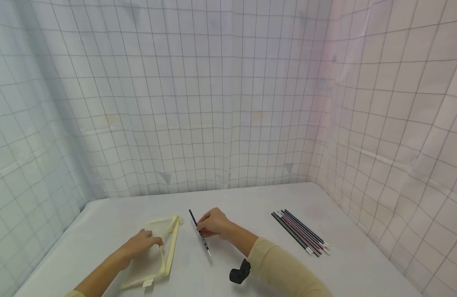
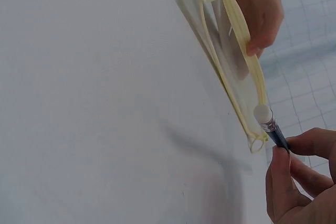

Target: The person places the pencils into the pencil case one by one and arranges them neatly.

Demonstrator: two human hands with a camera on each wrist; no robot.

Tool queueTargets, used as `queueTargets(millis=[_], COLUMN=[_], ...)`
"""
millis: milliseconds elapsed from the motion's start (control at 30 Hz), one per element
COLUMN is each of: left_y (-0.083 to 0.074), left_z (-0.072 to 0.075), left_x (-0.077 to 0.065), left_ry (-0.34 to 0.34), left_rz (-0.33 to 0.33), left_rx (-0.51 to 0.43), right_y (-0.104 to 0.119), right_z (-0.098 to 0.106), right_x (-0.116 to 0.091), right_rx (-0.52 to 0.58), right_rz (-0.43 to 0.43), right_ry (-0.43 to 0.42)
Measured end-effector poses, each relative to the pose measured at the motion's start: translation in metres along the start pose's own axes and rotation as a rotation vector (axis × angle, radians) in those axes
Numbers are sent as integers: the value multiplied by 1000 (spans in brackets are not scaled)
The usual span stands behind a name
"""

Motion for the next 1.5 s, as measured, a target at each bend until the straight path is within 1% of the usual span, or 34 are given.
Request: queueTargets(millis=[367, 600, 833, 967, 1167, 1333, 1500], left_y=[-2, -1, 1, 1, 1, 1, 0], left_z=[2, 3, 4, 3, 1, -2, -1], left_x=[0, 2, 1, 1, -1, -1, -1], left_ry=[-1, 12, -6, 2, -8, -5, -11], left_rz=[2, 13, 22, 26, 14, 10, 10], left_rx=[3, -20, -7, -15, -32, -38, -24], right_y=[2, 0, 4, 6, 8, 7, 8], right_z=[-31, -51, -73, -78, -82, -84, -87], right_x=[-1, 7, 13, 15, 16, 16, 16], right_rx=[-49, -7, 11, 29, 38, 45, 59], right_rz=[-18, -13, -34, -36, -38, -35, -34], right_ry=[14, 54, 12, -14, -54, -63, -53])
Point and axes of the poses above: each hand's wrist, its own x-axis towards the middle knuckle, its own z-axis out of the back of the hand, y = z × x, the point moved 10 cm from there along x, towards the middle knuckle, and after that the axes turned 2 degrees about -z, right-handed, at the moved point
